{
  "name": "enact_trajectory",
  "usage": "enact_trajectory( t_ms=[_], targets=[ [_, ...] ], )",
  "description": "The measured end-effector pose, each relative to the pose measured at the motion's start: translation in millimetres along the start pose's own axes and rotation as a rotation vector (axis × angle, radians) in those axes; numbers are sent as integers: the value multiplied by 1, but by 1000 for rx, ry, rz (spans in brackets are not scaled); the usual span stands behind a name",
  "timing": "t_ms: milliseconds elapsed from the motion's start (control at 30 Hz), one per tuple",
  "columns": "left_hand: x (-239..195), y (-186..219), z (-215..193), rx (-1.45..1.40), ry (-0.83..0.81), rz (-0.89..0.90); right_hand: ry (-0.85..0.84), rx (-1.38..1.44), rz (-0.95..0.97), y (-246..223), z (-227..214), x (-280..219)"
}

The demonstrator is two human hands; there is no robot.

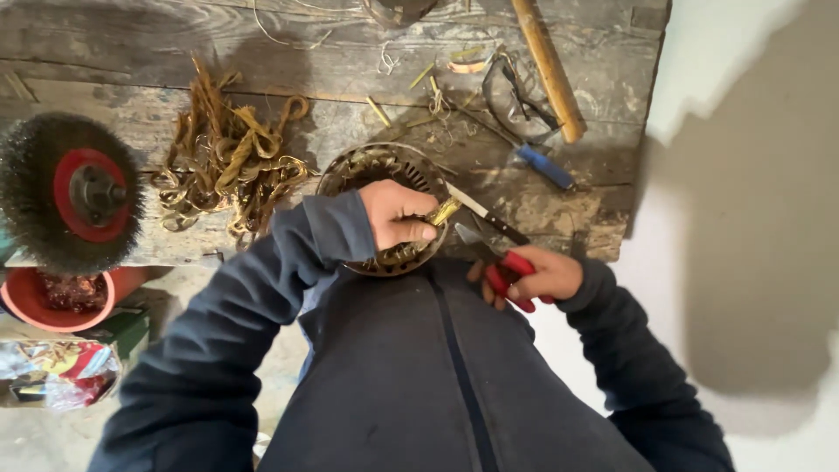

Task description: The recorder is disassembling an electric motor stator to extract copper windings using pliers and a screwdriver.

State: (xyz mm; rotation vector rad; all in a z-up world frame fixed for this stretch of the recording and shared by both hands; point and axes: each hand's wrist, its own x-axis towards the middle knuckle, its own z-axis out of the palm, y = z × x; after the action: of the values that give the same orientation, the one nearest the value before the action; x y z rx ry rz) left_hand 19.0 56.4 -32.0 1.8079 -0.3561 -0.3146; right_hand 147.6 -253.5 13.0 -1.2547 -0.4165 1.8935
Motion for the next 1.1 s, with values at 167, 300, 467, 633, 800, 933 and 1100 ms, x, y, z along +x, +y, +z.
enact_trajectory(
  t_ms=[167, 300, 467, 633, 800, 933, 1100],
  targets=[
    [-7, -1, 7, -160, 94, 94, -127, -54, 104, -21, -5, 7],
    [-8, 3, 6, -134, 137, 111, -207, -70, 223, -31, -14, 10],
    [-5, -3, 9, -96, 193, 50, -300, -25, 293, -29, -34, 11],
    [-5, 10, 1, -69, 336, 37, -287, 242, 259, -30, -32, 13],
    [-3, 11, -7, -95, 403, 115, -241, 360, 254, -36, -31, 16],
    [-4, 10, -2, -54, 414, 219, -225, 376, 286, -38, -36, 22],
    [-4, 21, -6, 171, 425, 293, -262, 322, 360, -46, -38, 34]
  ],
)
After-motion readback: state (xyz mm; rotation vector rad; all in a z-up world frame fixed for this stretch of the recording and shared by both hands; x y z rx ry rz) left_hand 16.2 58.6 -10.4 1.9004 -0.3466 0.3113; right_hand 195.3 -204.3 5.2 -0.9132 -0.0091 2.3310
